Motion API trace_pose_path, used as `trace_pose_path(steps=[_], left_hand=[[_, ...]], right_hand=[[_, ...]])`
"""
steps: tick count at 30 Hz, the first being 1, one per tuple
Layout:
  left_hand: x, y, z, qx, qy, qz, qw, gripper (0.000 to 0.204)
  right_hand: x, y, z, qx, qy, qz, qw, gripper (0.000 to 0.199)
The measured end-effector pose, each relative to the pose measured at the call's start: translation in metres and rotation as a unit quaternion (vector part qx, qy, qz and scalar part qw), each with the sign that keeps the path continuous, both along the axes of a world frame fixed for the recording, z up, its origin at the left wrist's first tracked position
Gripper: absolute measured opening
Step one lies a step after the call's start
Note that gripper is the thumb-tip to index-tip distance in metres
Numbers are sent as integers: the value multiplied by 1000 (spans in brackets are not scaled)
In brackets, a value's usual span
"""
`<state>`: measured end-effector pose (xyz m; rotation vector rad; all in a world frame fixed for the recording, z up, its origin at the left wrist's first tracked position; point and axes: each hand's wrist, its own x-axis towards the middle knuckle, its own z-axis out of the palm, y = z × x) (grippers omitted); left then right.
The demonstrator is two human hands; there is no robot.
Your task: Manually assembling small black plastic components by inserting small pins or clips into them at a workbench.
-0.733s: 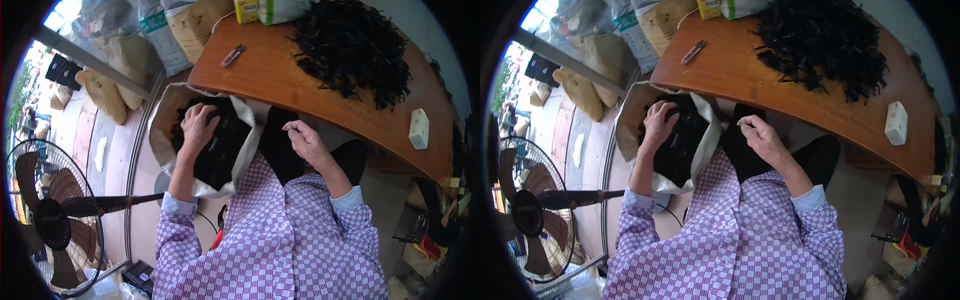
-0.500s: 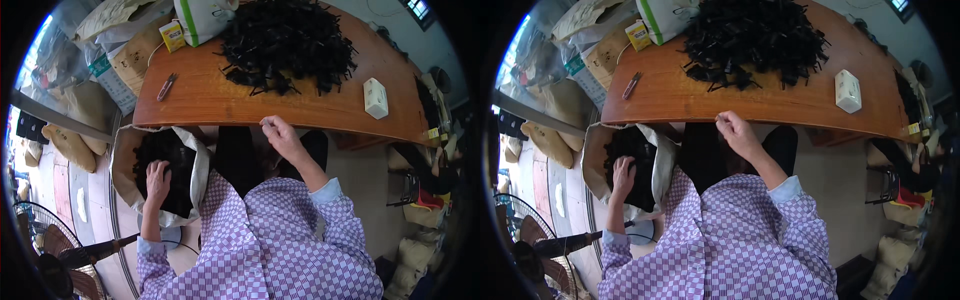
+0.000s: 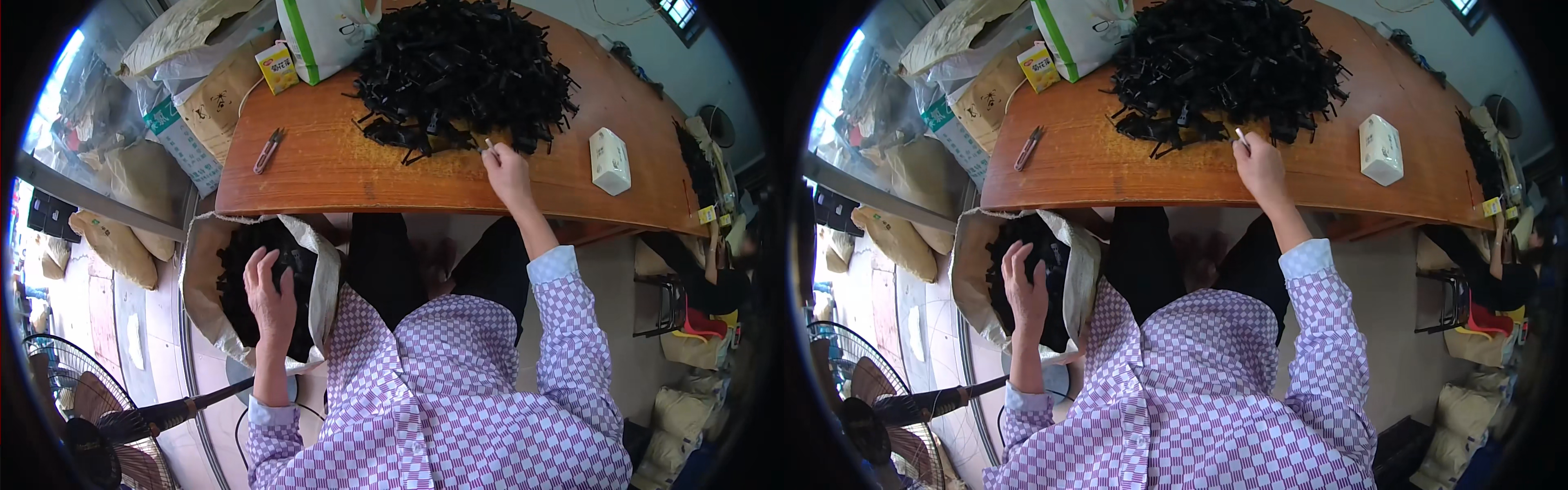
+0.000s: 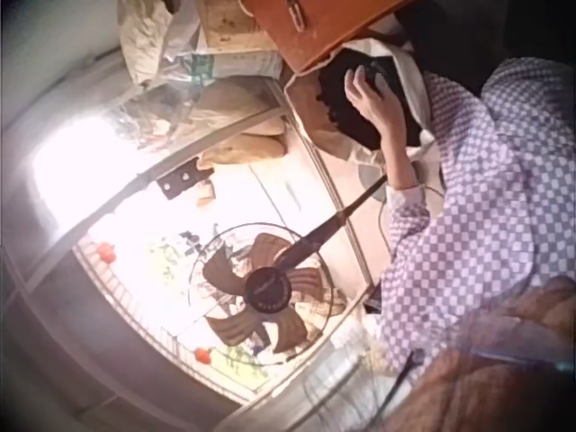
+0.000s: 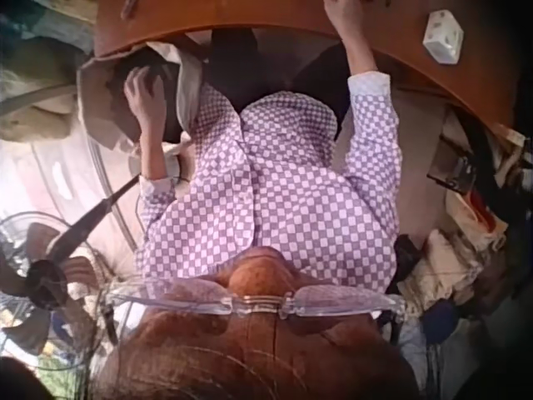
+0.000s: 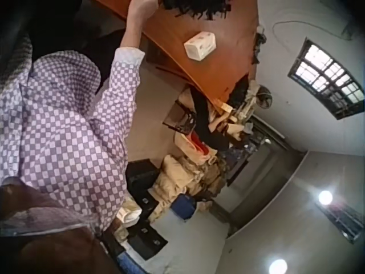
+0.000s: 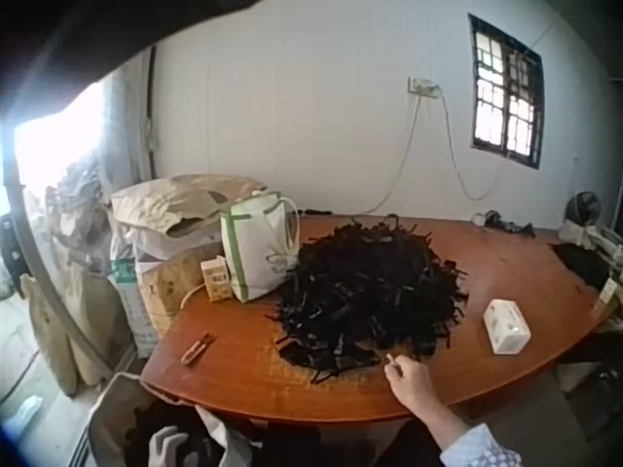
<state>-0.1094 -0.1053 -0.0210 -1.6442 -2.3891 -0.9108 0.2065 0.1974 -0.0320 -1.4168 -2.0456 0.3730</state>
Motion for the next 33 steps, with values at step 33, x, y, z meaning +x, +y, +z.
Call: trace_pose_path(steps=[33], left_hand=[[94,97,-5,57,-150,-177,971,62]], right_hand=[[-78,-138,35,-551,373,188,723,25]])
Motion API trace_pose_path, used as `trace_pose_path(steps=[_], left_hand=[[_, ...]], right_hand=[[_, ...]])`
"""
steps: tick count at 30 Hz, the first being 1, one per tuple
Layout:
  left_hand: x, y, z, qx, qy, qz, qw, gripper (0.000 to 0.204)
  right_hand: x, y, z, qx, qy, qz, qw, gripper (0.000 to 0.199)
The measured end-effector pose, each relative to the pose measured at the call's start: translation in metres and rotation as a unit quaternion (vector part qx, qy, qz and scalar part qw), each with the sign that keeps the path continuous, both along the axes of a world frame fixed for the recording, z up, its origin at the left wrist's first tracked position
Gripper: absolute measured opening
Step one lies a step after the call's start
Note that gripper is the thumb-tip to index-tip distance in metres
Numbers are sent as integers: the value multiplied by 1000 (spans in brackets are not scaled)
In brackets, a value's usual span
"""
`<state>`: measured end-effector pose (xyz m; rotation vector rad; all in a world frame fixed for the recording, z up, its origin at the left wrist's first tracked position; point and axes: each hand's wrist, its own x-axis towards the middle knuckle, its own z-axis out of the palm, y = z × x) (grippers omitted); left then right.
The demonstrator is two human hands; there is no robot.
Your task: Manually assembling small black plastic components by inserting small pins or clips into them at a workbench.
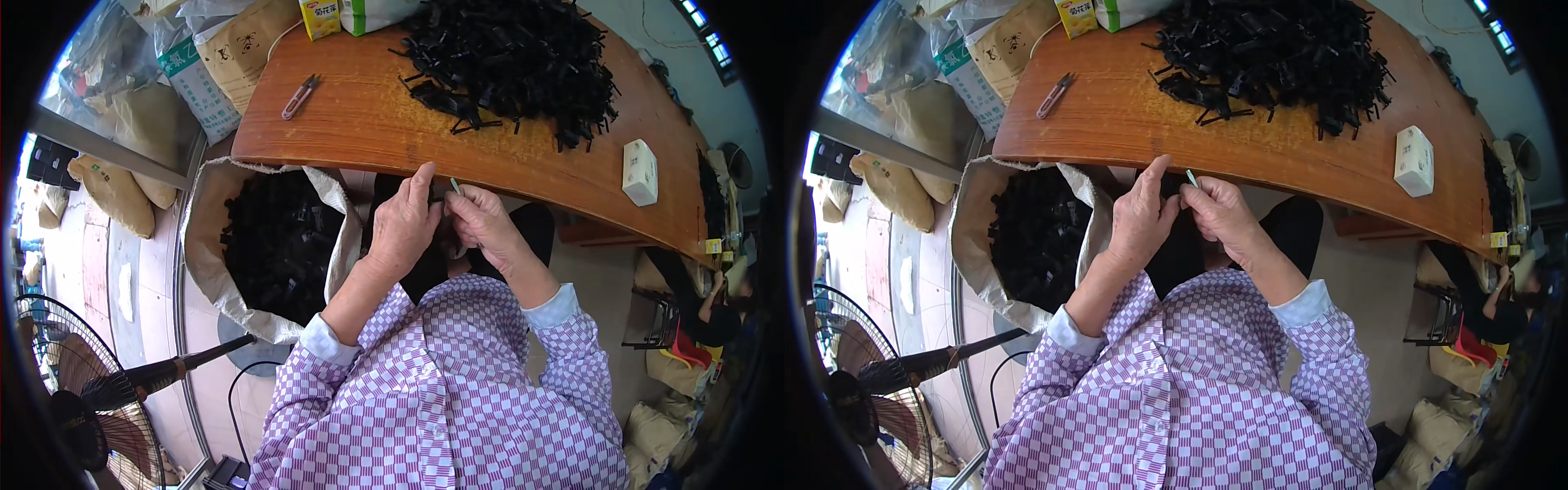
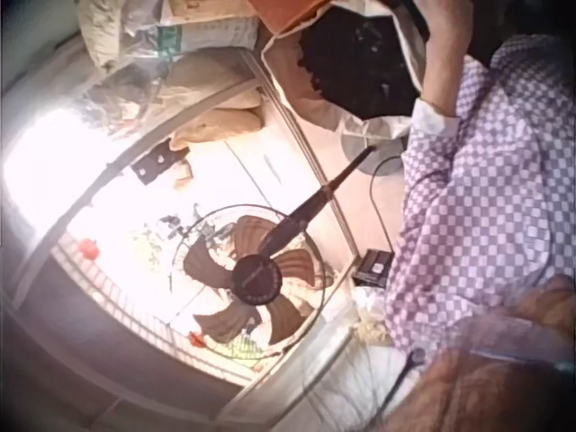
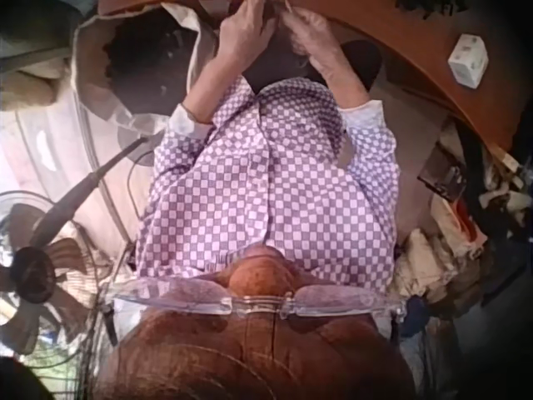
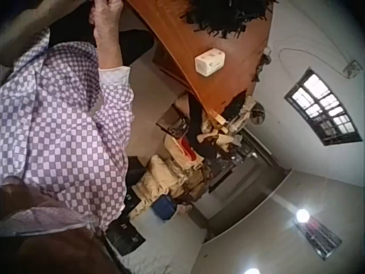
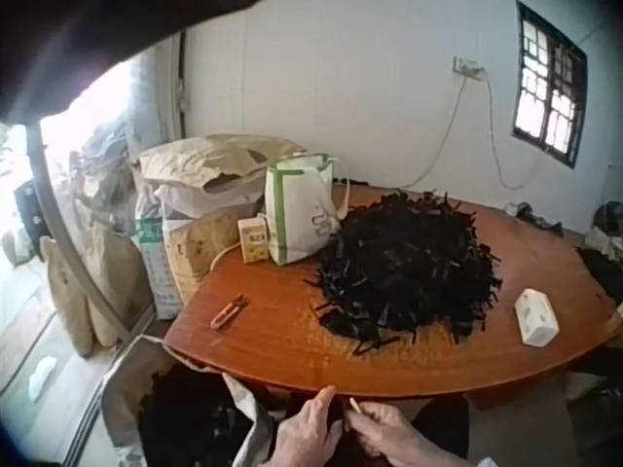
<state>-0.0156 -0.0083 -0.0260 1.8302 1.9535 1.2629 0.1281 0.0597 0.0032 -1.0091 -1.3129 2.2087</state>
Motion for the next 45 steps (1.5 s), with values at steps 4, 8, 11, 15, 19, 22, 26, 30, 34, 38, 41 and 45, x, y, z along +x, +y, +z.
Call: trace_pose_path(steps=[4,8,11,15,19,22,26,30,34,38,41,45], left_hand=[[2,-2,1,32,-48,-1,998,55],[2,-7,14,-76,-243,-25,967,41],[4,-8,20,-90,-292,-58,950,34],[11,-7,27,-106,-302,-96,943,30],[20,-5,34,-122,-292,-110,942,29],[26,-1,36,-140,-279,-121,942,27],[33,4,34,-175,-248,-121,945,26],[42,8,26,-129,-74,-92,985,25],[46,15,23,-74,6,-104,992,26],[46,14,29,-50,-5,-104,993,25],[40,12,28,-76,-234,-112,963,20],[25,-3,35,-85,-601,-164,778,23]], right_hand=[[-4,-6,-5,110,6,-17,994,26],[-6,-16,-1,200,-16,-44,979,25],[-3,-20,-4,316,-57,-25,947,23],[5,-23,-3,348,-42,-33,936,22],[15,-22,-1,360,-41,-34,931,21],[22,-22,-7,363,-38,-47,930,20],[31,-22,-8,368,-52,-61,926,20],[37,-22,-10,374,-70,-72,922,19],[36,-22,-22,365,-70,-119,921,18],[37,-24,-17,322,-20,-137,937,19],[35,-22,-21,348,21,-164,923,23],[37,-21,-9,122,90,-111,982,20]])
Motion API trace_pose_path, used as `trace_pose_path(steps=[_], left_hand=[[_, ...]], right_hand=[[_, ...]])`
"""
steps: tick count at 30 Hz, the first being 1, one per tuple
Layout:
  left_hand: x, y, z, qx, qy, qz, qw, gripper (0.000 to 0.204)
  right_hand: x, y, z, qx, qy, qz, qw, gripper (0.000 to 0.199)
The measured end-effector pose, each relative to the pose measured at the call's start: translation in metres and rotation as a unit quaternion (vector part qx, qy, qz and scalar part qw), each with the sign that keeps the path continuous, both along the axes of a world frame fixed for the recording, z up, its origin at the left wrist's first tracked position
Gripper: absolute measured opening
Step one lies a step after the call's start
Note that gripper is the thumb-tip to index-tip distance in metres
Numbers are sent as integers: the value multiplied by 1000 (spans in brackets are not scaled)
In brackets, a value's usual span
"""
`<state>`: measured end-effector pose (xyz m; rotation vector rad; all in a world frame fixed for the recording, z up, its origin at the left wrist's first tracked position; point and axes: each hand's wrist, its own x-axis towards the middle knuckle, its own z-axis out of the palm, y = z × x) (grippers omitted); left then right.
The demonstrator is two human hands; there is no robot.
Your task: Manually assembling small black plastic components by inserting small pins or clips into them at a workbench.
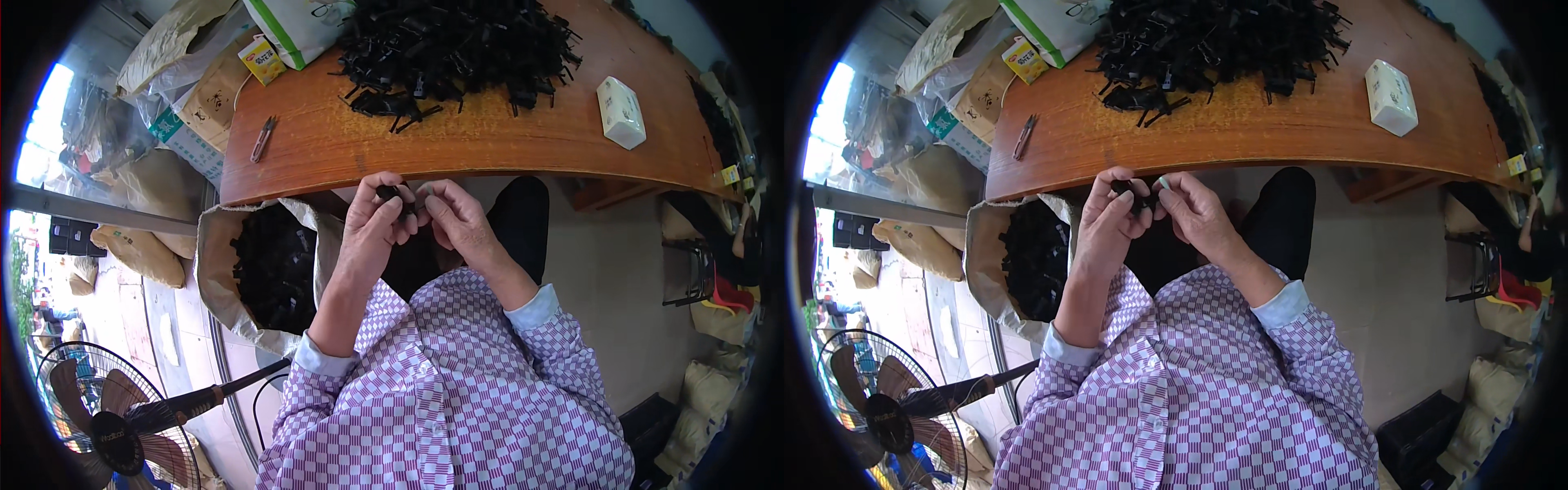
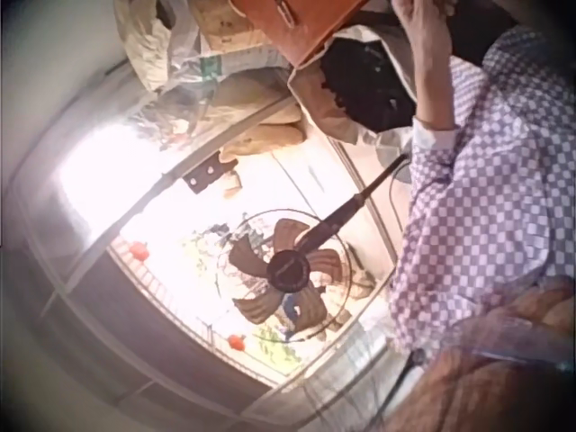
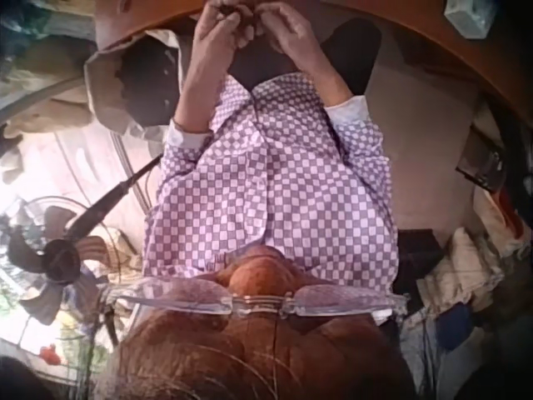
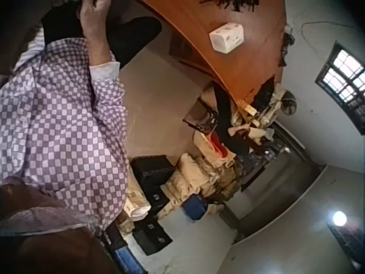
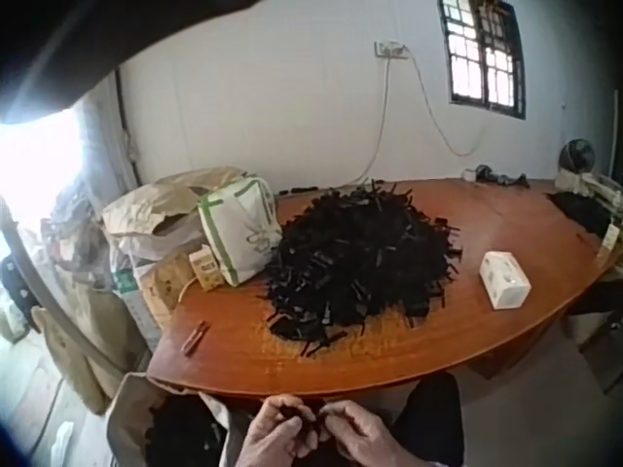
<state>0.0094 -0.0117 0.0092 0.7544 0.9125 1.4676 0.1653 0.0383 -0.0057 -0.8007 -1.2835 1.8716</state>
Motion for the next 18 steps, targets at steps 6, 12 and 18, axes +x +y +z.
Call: trace_pose_path(steps=[6,12,18], left_hand=[[-17,-12,-6,-23,-130,-29,991,40],[-27,-20,-9,-12,-158,-161,974,45],[-27,-25,-6,5,-193,-147,970,48]], right_hand=[[-10,1,6,19,32,46,998,19],[-12,12,4,-90,85,150,981,34],[-22,12,5,-97,40,196,975,28]])
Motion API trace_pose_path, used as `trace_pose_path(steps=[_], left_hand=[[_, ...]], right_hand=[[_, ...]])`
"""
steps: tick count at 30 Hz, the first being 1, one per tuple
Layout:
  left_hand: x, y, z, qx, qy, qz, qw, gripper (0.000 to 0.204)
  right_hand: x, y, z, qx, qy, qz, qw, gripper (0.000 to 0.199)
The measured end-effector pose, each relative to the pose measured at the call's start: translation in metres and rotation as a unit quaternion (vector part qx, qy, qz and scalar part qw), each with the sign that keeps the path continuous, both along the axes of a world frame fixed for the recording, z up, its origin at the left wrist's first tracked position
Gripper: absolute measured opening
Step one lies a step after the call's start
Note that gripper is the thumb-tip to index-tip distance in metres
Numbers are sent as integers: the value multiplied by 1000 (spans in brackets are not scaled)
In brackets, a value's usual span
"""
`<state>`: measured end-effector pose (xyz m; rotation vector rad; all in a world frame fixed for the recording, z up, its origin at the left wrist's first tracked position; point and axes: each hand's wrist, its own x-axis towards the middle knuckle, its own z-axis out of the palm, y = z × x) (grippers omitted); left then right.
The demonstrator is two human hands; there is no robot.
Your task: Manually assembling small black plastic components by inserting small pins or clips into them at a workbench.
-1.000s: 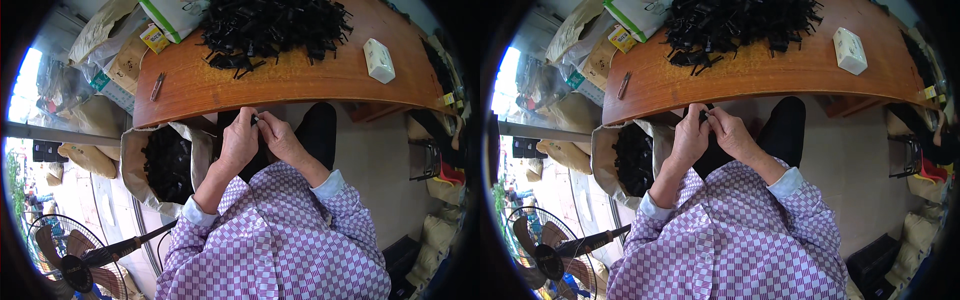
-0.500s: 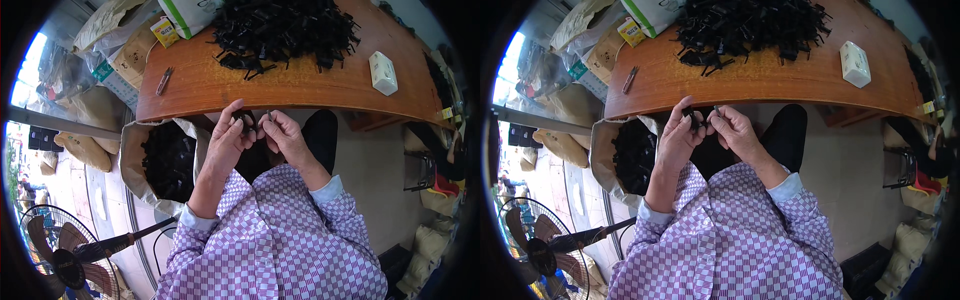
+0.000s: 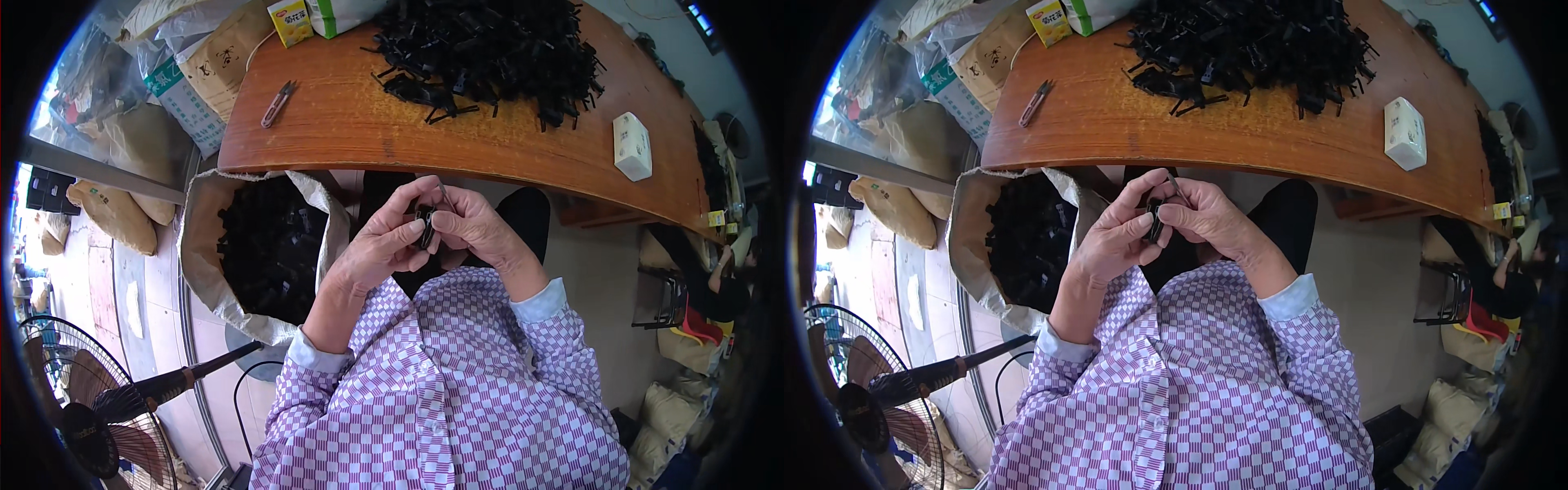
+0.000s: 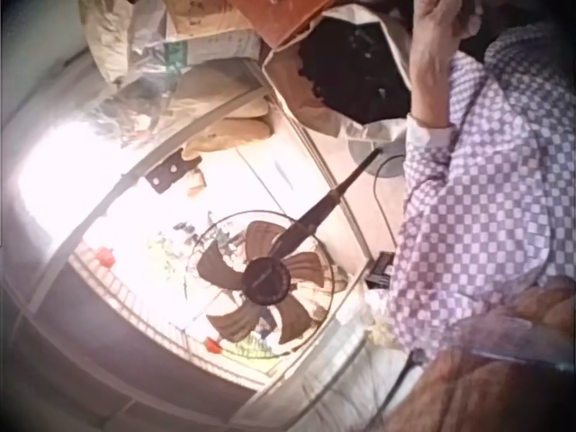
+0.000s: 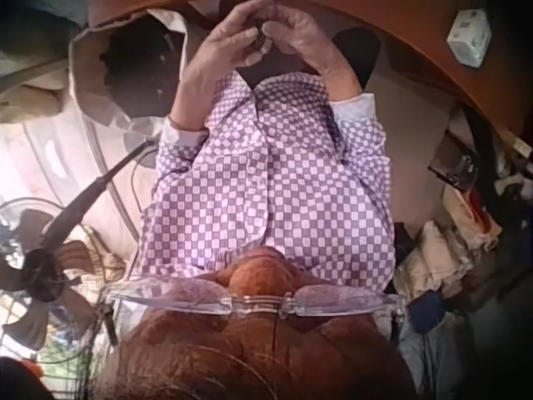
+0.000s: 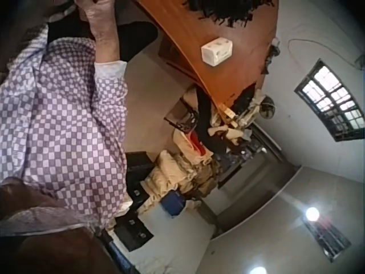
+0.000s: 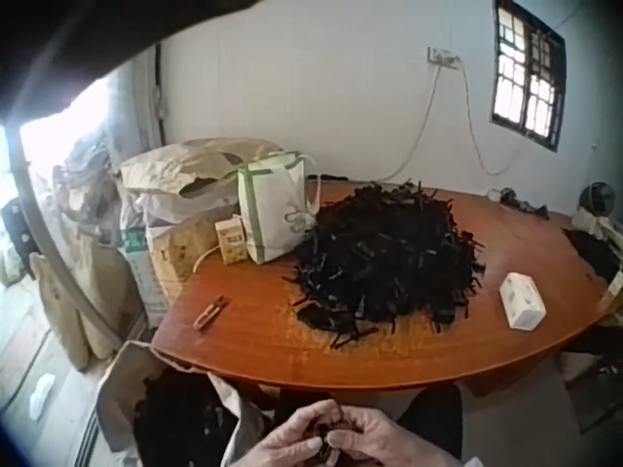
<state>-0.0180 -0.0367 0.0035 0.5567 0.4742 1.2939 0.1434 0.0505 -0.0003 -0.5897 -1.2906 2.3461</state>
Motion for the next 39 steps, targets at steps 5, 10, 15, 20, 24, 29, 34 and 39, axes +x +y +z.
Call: trace_pose_path(steps=[5,10,15,20,24,29,34,39], left_hand=[[-8,-3,-11,-6,104,7,995,47],[-2,-1,-4,52,392,65,916,45],[17,2,-11,82,493,185,846,45],[26,4,-27,75,497,233,833,42],[24,7,-24,56,430,204,877,38],[27,9,-24,56,439,195,875,39],[32,12,-24,82,462,228,853,39],[29,10,-21,83,489,234,836,38]], right_hand=[[-3,2,-1,56,-59,-45,996,23],[-9,-2,4,172,-114,-72,976,20],[-16,-11,-1,291,-168,-122,934,17],[-11,-21,4,135,-91,-137,977,32],[-4,-24,0,66,-83,-109,988,43],[-5,-26,0,56,-66,-121,989,39],[-3,-26,3,53,-70,-138,987,34],[-5,-26,7,43,-71,-121,989,32]])
